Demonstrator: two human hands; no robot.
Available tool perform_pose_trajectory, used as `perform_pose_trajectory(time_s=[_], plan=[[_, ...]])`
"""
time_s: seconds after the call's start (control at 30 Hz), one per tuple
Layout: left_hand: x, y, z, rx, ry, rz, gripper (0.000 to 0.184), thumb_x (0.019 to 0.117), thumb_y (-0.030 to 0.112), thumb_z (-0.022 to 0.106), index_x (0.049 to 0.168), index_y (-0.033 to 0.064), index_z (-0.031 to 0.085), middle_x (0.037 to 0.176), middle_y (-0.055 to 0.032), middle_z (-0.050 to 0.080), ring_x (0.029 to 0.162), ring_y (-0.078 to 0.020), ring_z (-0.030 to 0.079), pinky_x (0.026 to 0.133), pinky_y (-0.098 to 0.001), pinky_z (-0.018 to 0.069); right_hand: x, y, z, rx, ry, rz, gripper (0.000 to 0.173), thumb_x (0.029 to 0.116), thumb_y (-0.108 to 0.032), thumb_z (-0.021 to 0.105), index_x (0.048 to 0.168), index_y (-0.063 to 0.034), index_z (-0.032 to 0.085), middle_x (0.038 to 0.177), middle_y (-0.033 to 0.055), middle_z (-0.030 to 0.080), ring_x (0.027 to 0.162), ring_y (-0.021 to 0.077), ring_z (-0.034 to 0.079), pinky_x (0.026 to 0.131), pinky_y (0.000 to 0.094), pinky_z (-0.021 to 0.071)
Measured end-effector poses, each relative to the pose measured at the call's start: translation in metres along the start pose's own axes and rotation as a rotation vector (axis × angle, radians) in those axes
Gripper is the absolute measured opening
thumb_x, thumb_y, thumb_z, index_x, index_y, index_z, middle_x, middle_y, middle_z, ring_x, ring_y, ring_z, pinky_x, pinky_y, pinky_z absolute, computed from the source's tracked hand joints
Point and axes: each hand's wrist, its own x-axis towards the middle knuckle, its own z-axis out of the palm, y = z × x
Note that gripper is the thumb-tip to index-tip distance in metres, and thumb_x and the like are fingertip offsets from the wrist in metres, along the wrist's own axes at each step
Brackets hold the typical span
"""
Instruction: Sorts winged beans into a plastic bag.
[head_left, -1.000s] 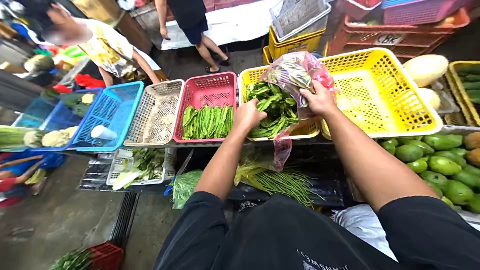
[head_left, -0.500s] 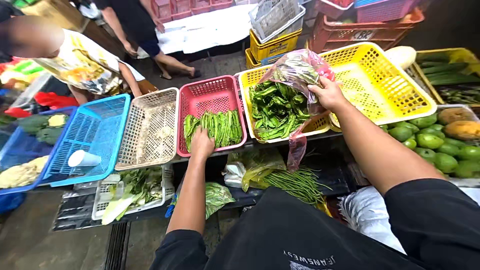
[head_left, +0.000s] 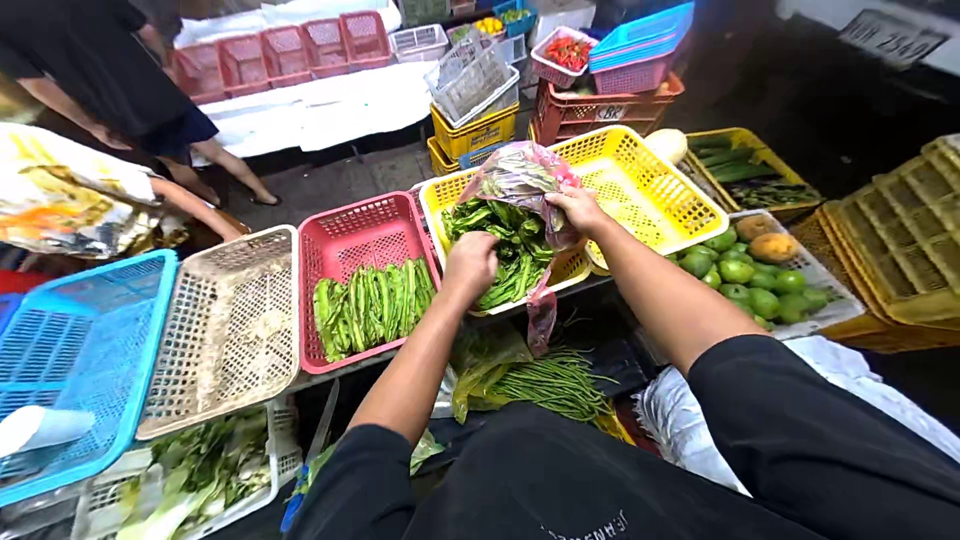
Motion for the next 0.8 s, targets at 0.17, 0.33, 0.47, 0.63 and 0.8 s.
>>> perform_pose_trajectory(time_s=[0.17, 0.33, 0.47, 0.63, 0.8], plan=[[0.072, 0.007, 0.05, 0.219, -0.035, 0.428, 0.038, 0.0936, 0.005, 0.059, 0.13, 0.0081, 0.068, 0.146, -0.0086, 0.059, 0.141, -0.0279, 0.05, 0.12, -0.0522, 0.0355, 0.004, 0.006, -0.003, -0.004, -0.035, -0.038, 0.051, 0.1033, -0.052, 0.053, 0.137, -0.0159, 0.065, 0.131, 0.0166, 0.067, 0.127, 0.0343, 0.06, 0.108, 0.0668, 0.0416], [0.104, 0.006, 0.039, 0.519, -0.082, 0.232, 0.063, 0.0845, 0.017, 0.073, 0.145, 0.0136, 0.057, 0.153, -0.0104, 0.052, 0.144, -0.0337, 0.044, 0.118, -0.062, 0.0308, 0.005, 0.006, -0.005, -0.026, -0.064, -0.031, 0.063, 0.1009, -0.064, 0.05, 0.144, -0.0193, 0.059, 0.132, 0.0192, 0.066, 0.124, 0.039, 0.062, 0.104, 0.0689, 0.045], [0.122, 0.02, 0.029, 0.55, -0.221, -0.062, 0.073, 0.0757, 0.029, 0.086, 0.141, 0.0115, 0.059, 0.137, -0.019, 0.059, 0.134, -0.0416, 0.05, 0.104, -0.0654, 0.0423, -0.001, 0.002, -0.011, -0.068, -0.122, -0.088, 0.062, 0.1032, -0.059, 0.05, 0.147, -0.0155, 0.054, 0.133, 0.02, 0.065, 0.126, 0.039, 0.061, 0.105, 0.0673, 0.0447], [0.101, 0.037, 0.037, 0.58, -0.194, -0.124, 0.06, 0.0748, 0.031, 0.085, 0.127, 0.0086, 0.066, 0.126, -0.018, 0.065, 0.122, -0.0419, 0.058, 0.096, -0.0647, 0.0467, -0.005, 0.004, -0.016, -0.091, -0.184, -0.12, 0.067, 0.1034, -0.058, 0.051, 0.153, -0.0136, 0.048, 0.14, 0.0213, 0.061, 0.132, 0.0396, 0.056, 0.111, 0.0659, 0.0407], [0.06, 0.046, 0.044, 0.482, -0.252, -0.22, 0.042, 0.083, 0.035, 0.078, 0.115, 0.0096, 0.071, 0.123, -0.0137, 0.066, 0.121, -0.0371, 0.057, 0.099, -0.0586, 0.0467, -0.004, 0.011, -0.016, -0.087, -0.18, -0.16, 0.066, 0.1023, -0.058, 0.053, 0.152, -0.0146, 0.049, 0.136, 0.0202, 0.064, 0.128, 0.0391, 0.06, 0.108, 0.0662, 0.0437]])
